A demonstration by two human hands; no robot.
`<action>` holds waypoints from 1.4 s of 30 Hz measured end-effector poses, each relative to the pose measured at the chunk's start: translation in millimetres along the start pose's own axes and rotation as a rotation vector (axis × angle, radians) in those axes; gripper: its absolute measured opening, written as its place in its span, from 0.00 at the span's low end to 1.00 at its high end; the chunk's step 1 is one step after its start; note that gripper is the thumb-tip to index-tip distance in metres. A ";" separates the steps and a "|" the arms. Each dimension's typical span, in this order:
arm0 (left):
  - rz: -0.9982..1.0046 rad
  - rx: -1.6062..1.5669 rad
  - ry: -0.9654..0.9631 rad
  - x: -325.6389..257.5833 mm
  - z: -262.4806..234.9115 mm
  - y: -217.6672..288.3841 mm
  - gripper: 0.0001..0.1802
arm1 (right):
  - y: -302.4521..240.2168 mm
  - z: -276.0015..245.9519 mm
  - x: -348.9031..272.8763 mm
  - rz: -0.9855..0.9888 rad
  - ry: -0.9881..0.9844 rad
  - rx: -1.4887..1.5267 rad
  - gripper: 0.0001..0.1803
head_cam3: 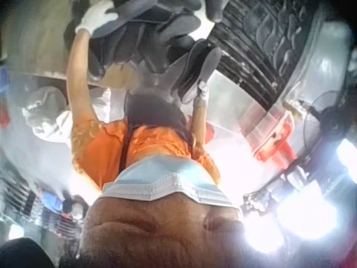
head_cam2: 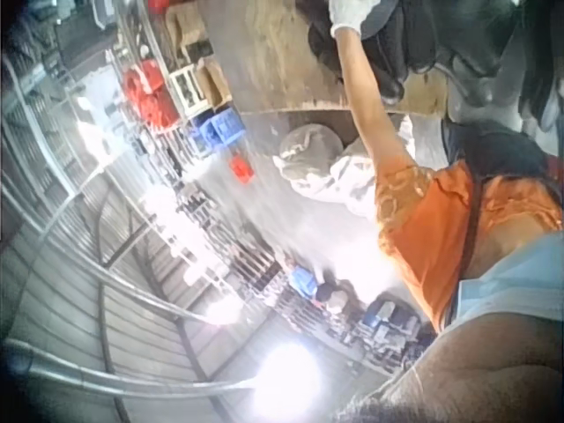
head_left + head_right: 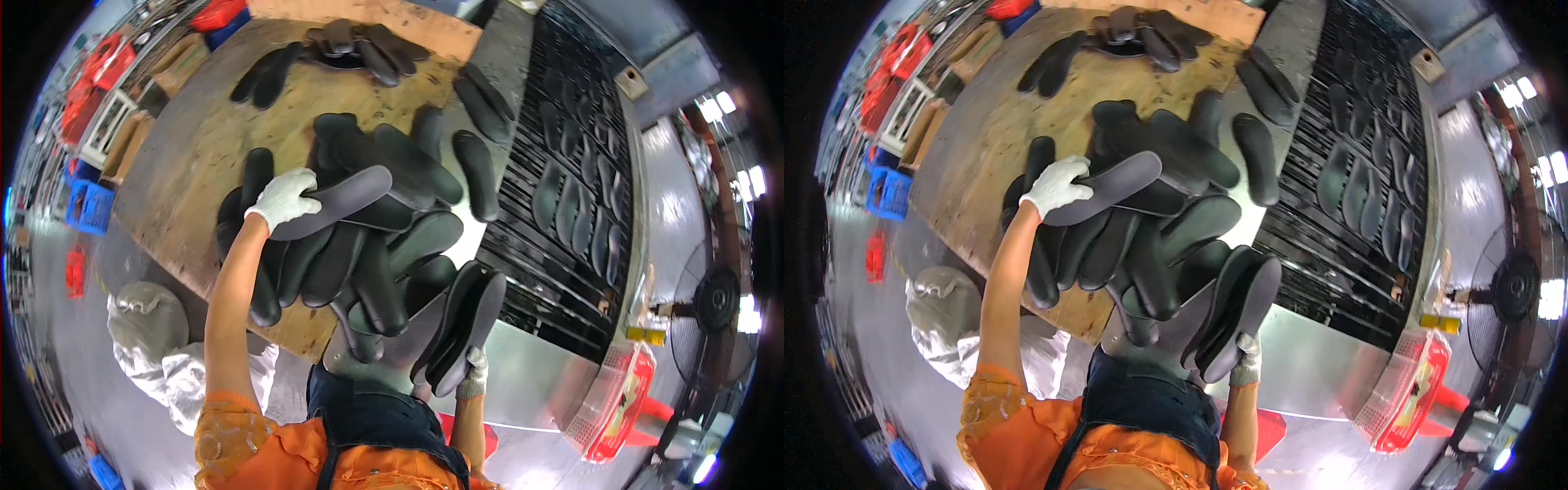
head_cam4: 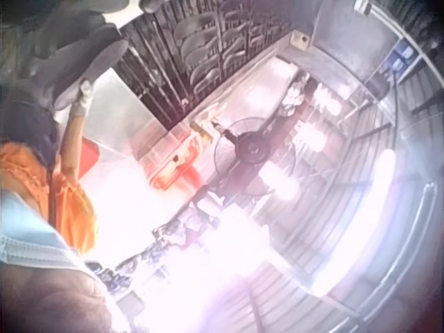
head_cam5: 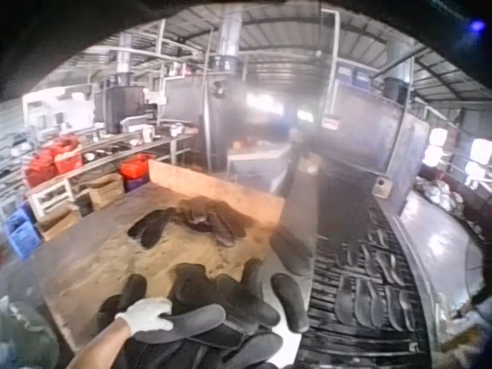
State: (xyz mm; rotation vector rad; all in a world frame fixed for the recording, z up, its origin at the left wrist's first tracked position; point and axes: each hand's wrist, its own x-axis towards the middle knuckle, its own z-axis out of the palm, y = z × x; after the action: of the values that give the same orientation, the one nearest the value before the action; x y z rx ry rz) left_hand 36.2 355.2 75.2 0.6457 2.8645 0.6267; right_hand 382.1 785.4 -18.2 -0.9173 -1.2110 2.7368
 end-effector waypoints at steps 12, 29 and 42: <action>-0.051 -0.210 -0.195 20.3 50.2 7.4 0.33 | -21.1 -1.6 29.8 -0.030 0.037 0.070 0.39; -0.210 -0.782 -0.123 -21.3 168.9 284.2 0.12 | -194.0 -172.3 108.4 -0.178 0.323 -0.132 0.27; -0.246 -0.834 -0.188 137.1 375.2 465.0 0.16 | -301.8 -254.4 185.1 -0.136 0.415 -0.358 0.23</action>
State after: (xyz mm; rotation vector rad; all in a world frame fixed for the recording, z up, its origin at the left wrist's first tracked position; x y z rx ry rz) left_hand 172.6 934.6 -71.5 0.1930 2.1515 1.4732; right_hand 294.8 1211.9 -41.7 -1.2944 -1.6174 2.1120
